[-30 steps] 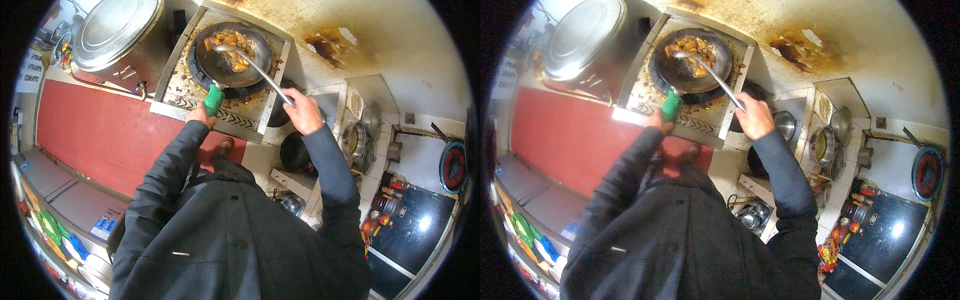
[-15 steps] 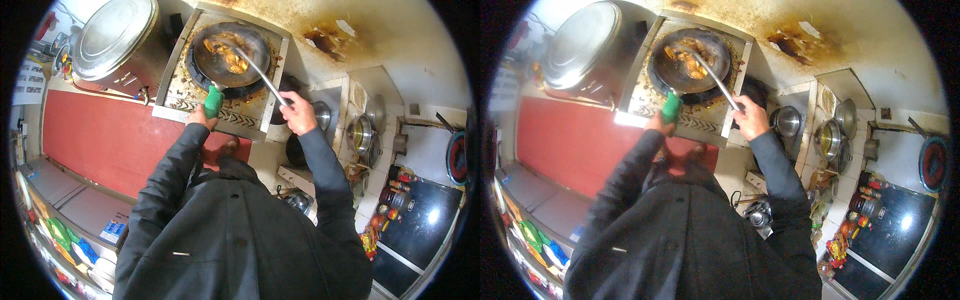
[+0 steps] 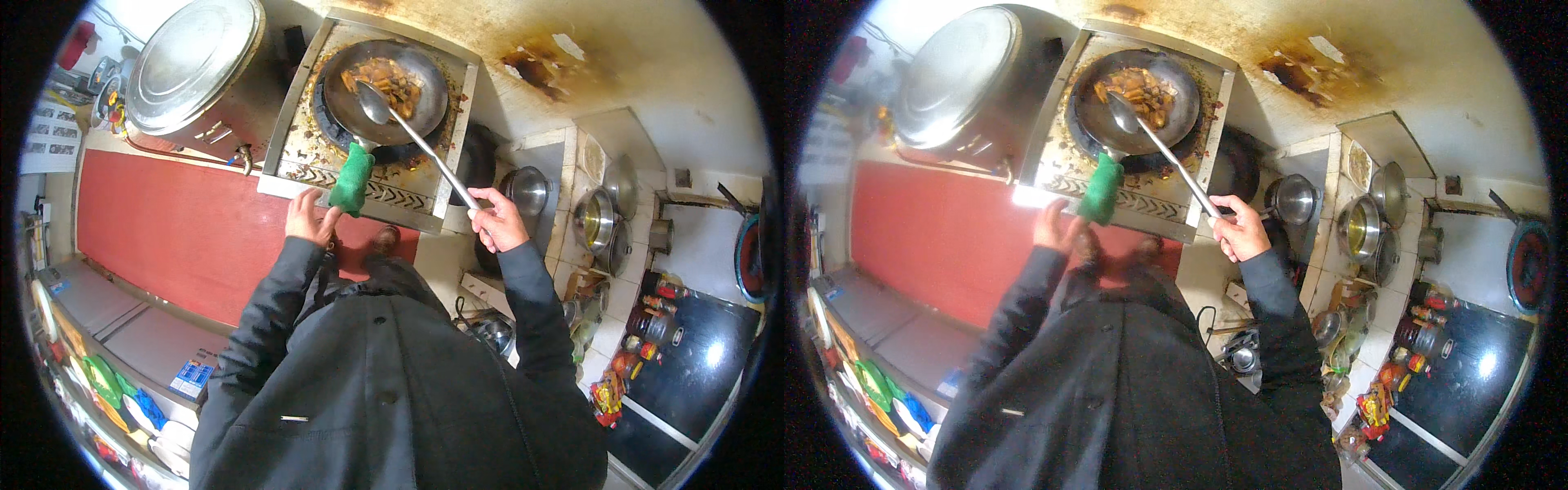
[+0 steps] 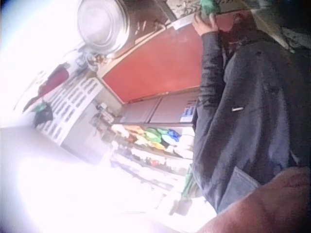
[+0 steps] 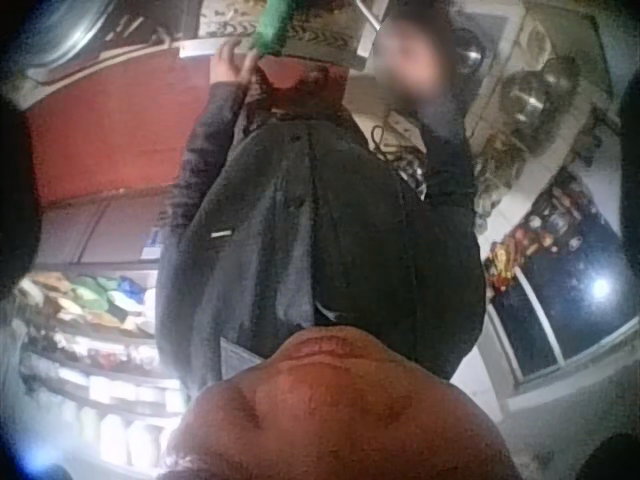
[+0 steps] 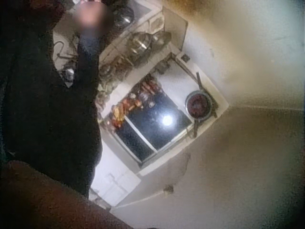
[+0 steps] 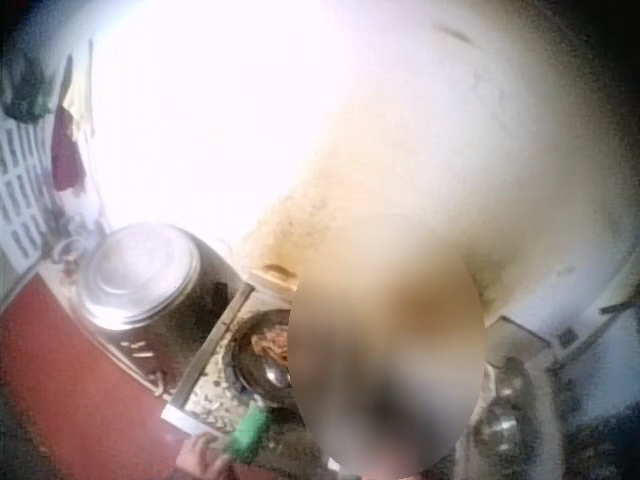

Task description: The person stir-fries food in a wok using a ladle, then adds bean sprouts and continues to mix the ingredients. The person briefly moves to the sink area before returning to the wok to finish cooking.

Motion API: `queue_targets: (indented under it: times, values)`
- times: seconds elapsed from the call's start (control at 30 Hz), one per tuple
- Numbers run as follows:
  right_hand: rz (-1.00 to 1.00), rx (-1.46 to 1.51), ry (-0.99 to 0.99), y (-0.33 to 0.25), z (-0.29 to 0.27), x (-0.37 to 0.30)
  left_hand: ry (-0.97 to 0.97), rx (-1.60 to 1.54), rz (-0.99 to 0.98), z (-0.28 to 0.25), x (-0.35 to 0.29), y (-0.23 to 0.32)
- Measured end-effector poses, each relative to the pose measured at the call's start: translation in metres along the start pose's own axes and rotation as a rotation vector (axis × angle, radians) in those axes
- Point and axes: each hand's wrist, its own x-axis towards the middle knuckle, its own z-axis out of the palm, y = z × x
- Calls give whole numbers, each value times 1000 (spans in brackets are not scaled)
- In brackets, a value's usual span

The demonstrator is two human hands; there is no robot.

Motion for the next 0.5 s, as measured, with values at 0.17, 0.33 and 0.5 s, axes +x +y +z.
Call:
queue_targets:
  times: [0.17, 0.33, 0.5]
  values:
    - [-153, 78, -25, 7, -9, -10, 172, -94, -368, -45, -104, -64]
    - [-212, 352, -273, 48, -34, 26, 439, 194, -825, -42, -244, -27]
    - [-317, 28, 21, 53, 34, 39, 921, 205, -1057, 33, -418, 57]
